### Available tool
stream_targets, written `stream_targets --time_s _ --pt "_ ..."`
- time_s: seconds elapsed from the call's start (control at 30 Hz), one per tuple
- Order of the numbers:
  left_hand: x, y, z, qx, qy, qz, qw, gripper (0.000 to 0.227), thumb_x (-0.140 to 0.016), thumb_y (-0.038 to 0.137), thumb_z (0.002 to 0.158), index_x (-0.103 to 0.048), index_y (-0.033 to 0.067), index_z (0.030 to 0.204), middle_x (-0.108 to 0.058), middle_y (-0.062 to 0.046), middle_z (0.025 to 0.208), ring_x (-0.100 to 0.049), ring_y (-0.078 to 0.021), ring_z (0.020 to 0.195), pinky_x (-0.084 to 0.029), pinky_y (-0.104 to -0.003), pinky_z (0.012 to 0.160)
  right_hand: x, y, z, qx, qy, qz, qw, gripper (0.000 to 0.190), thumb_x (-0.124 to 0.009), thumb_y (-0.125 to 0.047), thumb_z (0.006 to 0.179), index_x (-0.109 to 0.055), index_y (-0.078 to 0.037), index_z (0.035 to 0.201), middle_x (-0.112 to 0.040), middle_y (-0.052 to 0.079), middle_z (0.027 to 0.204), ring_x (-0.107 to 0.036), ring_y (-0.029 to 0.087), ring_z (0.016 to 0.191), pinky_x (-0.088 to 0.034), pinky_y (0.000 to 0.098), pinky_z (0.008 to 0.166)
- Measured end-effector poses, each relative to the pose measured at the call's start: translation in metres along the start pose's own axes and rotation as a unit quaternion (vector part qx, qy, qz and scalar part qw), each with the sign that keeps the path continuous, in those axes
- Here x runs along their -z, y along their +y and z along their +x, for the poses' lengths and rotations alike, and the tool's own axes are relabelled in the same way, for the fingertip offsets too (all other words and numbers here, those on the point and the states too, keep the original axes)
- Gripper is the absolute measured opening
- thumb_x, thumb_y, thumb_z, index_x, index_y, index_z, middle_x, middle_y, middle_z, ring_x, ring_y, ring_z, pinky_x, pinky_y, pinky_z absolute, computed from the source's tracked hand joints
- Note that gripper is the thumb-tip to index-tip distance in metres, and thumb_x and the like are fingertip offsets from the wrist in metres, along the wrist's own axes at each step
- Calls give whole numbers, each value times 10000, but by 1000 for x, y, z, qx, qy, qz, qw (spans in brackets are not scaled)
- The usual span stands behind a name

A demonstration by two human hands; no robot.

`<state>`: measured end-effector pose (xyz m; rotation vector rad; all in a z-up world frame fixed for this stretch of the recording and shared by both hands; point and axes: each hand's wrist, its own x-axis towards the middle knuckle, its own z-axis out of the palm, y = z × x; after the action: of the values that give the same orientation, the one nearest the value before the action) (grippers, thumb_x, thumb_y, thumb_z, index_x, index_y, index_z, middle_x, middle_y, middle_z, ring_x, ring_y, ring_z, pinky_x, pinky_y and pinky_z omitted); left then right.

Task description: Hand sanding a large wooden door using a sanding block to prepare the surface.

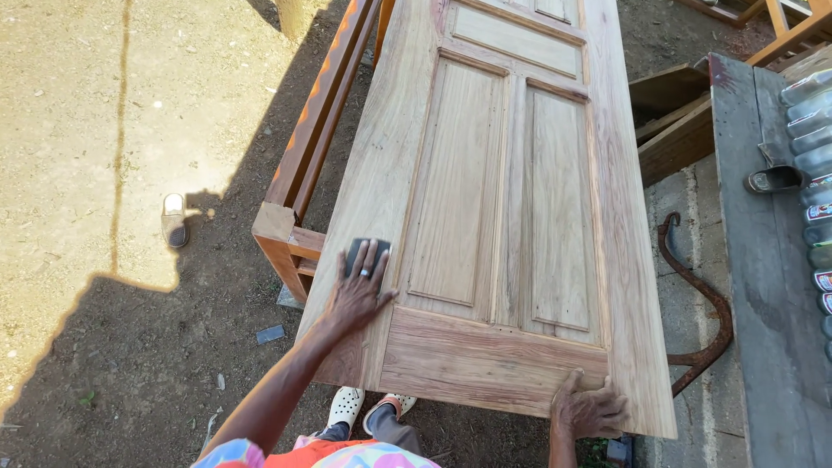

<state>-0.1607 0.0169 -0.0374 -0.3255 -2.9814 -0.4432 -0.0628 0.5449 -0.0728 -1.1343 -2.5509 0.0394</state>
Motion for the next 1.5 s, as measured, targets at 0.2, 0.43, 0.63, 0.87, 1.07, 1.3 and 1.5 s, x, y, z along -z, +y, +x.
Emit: stream_targets --time_s 0.2,0.43,0.63,0.87,1.07,1.3,1.5 --pt "-28 -16 102 56 -19 -30 998 919 -364 713 963 -215 88 1621 -30 -180 1706 69 -320 1572 107 -676 1196 26 -18 -7 -32 -47 33 998 835 -477 -695 955 -321 -164 1580 -188 309 1606 8 513 1539 11 818 1125" --pt "-7 2 20 34 -2 -36 999 934 -374 718 973 -180 80 1627 -37 -198 1696 54 -340 1573 91 -663 1207 26 -13 -7 0 -23 23 999 807 -553 -651 974 -366 -130 1561 -221 321 1604 -19 545 1538 -20 820 1130" --pt "82 34 -141 -19 27 -35 999 884 -358 690 970 -243 73 1592 -97 -175 1680 -33 -313 1558 11 -610 1222 22 -15 -6 -5 -22 45 999 779 -553 -645 992 -382 -132 1553 -221 325 1621 -29 555 1537 -27 835 1122" --pt "80 40 -151 3 74 -21 997 830 -323 661 983 -273 59 1553 -155 -158 1664 -60 -296 1562 25 -622 1225 13 -5 -3 5 -17 61 998 826 -576 -651 975 -381 -67 1526 -202 387 1635 -16 580 1541 -14 825 1103" --pt "19 15 -44 -13 75 -40 996 831 -352 649 974 -268 80 1575 -101 -150 1679 -18 -282 1558 40 -638 1219 8 -2 -5 6 -3 8 1000 808 -569 -664 993 -388 -63 1501 -241 372 1610 -48 583 1528 -4 810 1111" --pt "-23 -7 91 51 20 -24 998 812 -381 601 1017 -237 73 1616 -54 -181 1710 28 -323 1583 78 -690 1199 24 -16 -10 22 23 4 999 777 -581 -626 991 -371 -122 1543 -267 332 1610 -112 523 1535 -38 811 1127" --pt "-19 -10 108 64 -9 -23 998 805 -386 593 1031 -224 72 1623 -46 -181 1712 25 -332 1591 87 -699 1197 27 -16 -15 15 28 3 999 768 -589 -623 989 -377 -131 1539 -286 325 1612 -117 515 1548 -68 812 1115"
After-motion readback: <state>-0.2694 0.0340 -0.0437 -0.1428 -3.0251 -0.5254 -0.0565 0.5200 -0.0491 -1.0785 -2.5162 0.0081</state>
